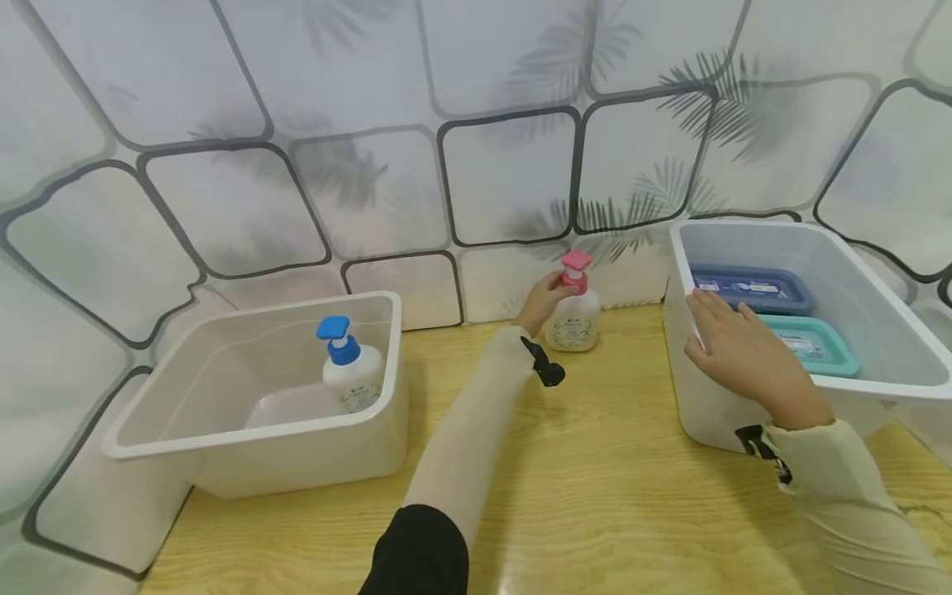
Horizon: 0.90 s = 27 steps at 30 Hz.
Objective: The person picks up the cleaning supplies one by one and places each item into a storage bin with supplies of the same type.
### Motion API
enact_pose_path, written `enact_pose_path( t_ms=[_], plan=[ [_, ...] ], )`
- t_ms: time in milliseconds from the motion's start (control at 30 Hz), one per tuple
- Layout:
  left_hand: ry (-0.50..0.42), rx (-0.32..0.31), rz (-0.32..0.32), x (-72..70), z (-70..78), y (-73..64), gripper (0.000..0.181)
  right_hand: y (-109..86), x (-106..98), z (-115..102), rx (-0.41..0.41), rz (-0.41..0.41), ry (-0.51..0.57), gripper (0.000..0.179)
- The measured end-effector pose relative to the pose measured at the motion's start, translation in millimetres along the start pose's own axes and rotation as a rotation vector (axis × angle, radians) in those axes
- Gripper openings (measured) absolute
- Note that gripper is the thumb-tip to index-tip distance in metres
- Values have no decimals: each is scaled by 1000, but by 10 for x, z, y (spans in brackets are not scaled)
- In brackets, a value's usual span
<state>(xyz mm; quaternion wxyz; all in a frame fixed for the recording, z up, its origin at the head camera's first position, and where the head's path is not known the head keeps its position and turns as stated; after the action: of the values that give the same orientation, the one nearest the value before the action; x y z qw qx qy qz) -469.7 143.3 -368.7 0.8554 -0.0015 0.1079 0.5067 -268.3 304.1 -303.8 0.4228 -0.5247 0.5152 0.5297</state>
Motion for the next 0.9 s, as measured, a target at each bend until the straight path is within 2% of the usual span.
enact_pose_path(
  t_ms=[233, 500, 900],
  plan=[
    [57, 29, 9, -6, -32, -14, 56, -11, -9, -8, 0, 5, -1, 61],
    [79, 49, 36, -29, -77, -25, 58, -19, -7, -24, 3, -7, -1, 61],
    [114, 68, 17, -12, -54, -92, 56, -16, -8, -16, -5, 0, 2, 61]
  ],
)
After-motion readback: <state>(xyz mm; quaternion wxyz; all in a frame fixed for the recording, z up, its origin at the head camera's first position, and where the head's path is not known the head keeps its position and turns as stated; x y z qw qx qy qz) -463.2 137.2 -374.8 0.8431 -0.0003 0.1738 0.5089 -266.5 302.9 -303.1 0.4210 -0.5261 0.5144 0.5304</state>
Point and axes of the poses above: each hand's wrist, its own y-axis towards the middle knuckle, its own x-axis out of the palm, z = x × y, the point moved 6 cm from there along y, towards the middle knuckle, and after that the axes turned 1 degree about -y, right-handed, at the moved point
